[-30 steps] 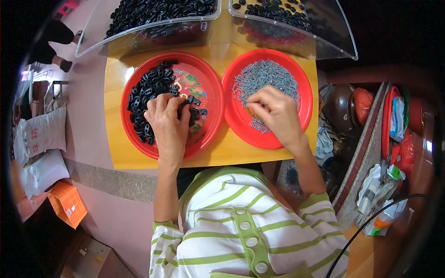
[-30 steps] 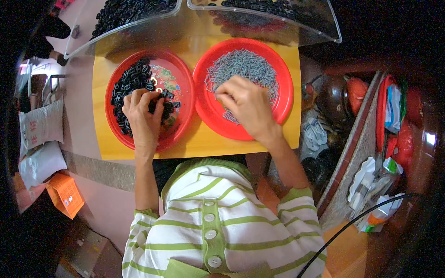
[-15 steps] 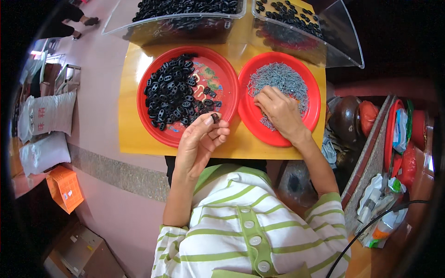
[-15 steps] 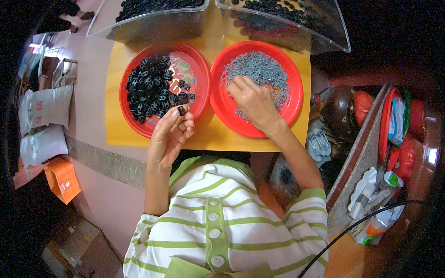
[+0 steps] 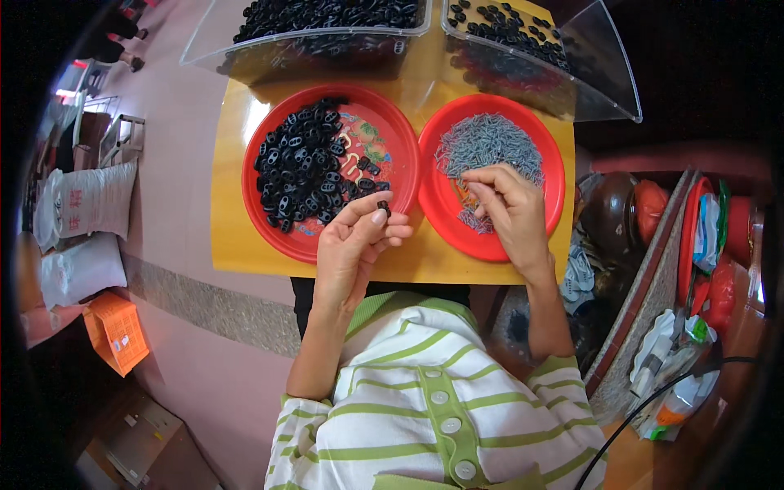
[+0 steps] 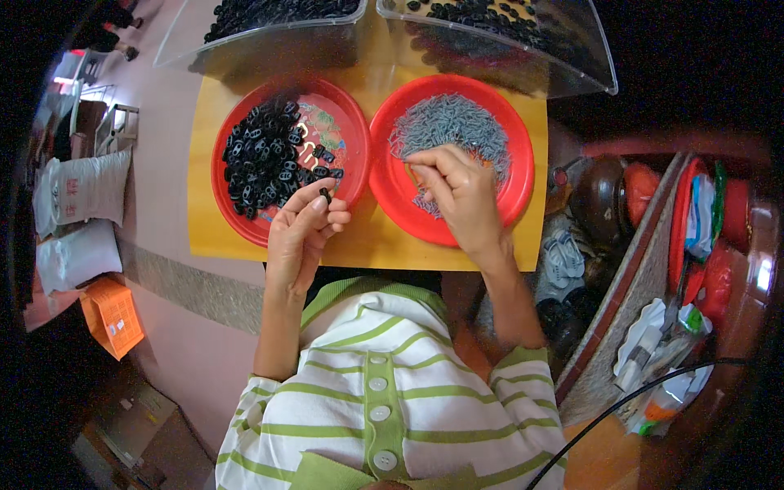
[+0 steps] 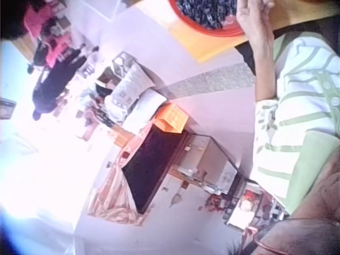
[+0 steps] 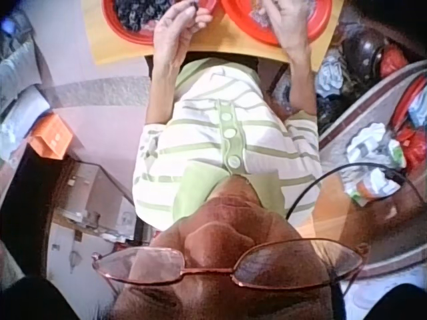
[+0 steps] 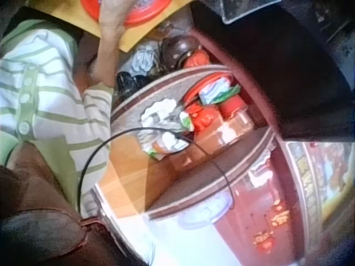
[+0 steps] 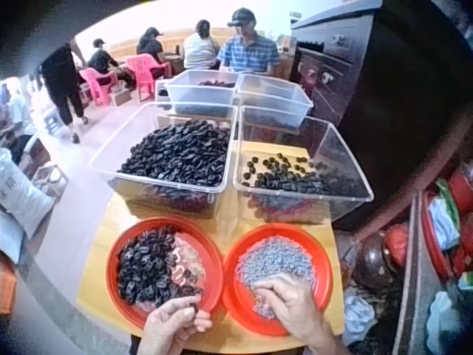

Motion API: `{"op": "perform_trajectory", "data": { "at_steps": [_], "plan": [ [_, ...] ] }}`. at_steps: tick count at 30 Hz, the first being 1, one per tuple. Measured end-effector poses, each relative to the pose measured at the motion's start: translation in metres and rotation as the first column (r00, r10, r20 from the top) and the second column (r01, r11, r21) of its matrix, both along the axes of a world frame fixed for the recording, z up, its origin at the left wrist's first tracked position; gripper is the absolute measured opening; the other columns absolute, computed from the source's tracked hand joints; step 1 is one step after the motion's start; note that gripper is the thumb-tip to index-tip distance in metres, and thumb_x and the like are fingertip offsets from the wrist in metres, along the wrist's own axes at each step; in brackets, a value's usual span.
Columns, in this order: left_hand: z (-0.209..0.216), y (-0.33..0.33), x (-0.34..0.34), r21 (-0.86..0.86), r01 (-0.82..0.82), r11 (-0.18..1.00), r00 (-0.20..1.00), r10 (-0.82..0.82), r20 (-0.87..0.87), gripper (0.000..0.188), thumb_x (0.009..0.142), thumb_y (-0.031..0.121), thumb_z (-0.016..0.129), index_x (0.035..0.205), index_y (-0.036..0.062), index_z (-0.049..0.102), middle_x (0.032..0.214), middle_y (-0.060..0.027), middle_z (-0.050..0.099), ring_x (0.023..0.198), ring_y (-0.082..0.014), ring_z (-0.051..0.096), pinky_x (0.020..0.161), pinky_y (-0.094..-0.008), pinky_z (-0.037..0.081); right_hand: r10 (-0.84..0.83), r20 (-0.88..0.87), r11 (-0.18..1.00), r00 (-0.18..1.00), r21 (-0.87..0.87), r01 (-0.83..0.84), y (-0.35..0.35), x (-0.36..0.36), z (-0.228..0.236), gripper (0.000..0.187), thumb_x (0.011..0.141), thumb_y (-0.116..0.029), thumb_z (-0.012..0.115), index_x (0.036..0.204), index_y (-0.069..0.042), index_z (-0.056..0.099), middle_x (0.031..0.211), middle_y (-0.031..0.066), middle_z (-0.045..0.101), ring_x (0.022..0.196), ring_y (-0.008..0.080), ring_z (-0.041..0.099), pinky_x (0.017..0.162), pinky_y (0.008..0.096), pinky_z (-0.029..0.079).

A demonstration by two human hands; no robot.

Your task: The person sits at a table and assembles small black plastic lock bodies with metal pins. They pick a black plastic component from a red tray, insert a metal pin from a second red tray, and place the assembled unit into a clear plastic bin. The process is repeated continuously throughout the video.

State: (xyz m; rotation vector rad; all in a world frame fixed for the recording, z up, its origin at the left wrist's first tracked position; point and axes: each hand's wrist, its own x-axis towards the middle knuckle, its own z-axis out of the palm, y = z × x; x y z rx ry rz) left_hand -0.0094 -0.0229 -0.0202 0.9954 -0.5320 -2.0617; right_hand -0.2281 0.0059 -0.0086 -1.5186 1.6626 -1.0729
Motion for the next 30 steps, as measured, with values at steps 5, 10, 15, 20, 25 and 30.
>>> {"op": "perform_trajectory", "data": {
  "at_steps": [5,10,15,20,25,30],
  "plan": [
    [-0.003,-0.002,-0.004,-0.090,-0.018,0.996,1.000,0.018,0.005,0.020,0.089,0.008,0.055,0.107,-0.0019,0.055,0.090,-0.0155,0.066,0.080,-0.0182,0.066,0.071,-0.0258,0.052,-0.085,0.410,0.992,0.908,0.118,0.040,0.002,0.020,-0.005,0.009,0.086,-0.001,0.058,0.093,0.000,0.062,0.083,0.0040,0.063,0.066,0.0080,0.059,0.057,0.0200,0.050],
    [-0.010,-0.008,0.010,-0.090,0.039,0.995,0.997,-0.044,-0.057,0.021,0.089,0.008,0.056,0.107,-0.0013,0.056,0.090,-0.0154,0.066,0.079,-0.0193,0.066,0.073,-0.0278,0.052,-0.070,0.481,0.997,0.874,0.062,0.045,0.000,0.029,-0.007,0.009,0.085,-0.003,0.061,0.094,0.000,0.063,0.081,0.0019,0.062,0.063,0.0049,0.055,0.054,0.0181,0.046],
    [-0.005,-0.009,0.001,-0.127,-0.053,0.990,0.998,0.047,-0.053,0.022,0.089,0.007,0.056,0.109,-0.0013,0.054,0.095,-0.0157,0.064,0.084,-0.0199,0.065,0.076,-0.0287,0.052,-0.140,0.660,0.985,0.738,0.171,0.034,-0.001,0.039,-0.006,0.010,0.085,-0.006,0.063,0.093,-0.002,0.064,0.081,0.0008,0.062,0.060,0.0025,0.052,0.052,0.0176,0.043],
    [0.001,-0.010,-0.003,-0.182,-0.057,0.982,0.998,0.051,-0.037,0.027,0.088,0.002,0.055,0.115,-0.0021,0.052,0.097,-0.0149,0.064,0.087,-0.0194,0.065,0.079,-0.0288,0.053,-0.079,0.632,0.994,0.771,0.104,0.017,-0.007,0.052,-0.005,0.008,0.084,-0.006,0.064,0.091,-0.002,0.065,0.084,0.0015,0.061,0.064,0.0027,0.053,0.053,0.0173,0.043],
    [-0.006,-0.009,0.003,-0.134,-0.009,0.991,0.999,0.014,0.041,0.023,0.087,0.003,0.057,0.109,-0.0034,0.056,0.093,-0.0131,0.065,0.084,-0.0171,0.065,0.074,-0.0259,0.053,0.014,0.616,0.997,0.787,-0.068,0.036,-0.013,0.068,-0.015,0.007,0.084,-0.005,0.063,0.089,-0.001,0.064,0.089,0.0030,0.059,0.074,0.0052,0.056,0.062,0.0193,0.046],
    [-0.009,-0.009,0.008,-0.115,-0.012,0.993,0.999,0.017,0.043,0.017,0.087,0.004,0.058,0.102,-0.0044,0.060,0.089,-0.0121,0.066,0.073,-0.0137,0.064,0.066,-0.0227,0.052,-0.038,0.714,0.999,0.699,0.044,0.009,-0.011,0.073,-0.016,0.009,0.085,-0.003,0.061,0.093,-0.001,0.061,0.093,0.0049,0.060,0.076,0.0077,0.058,0.068,0.0218,0.049]
  ]
}}
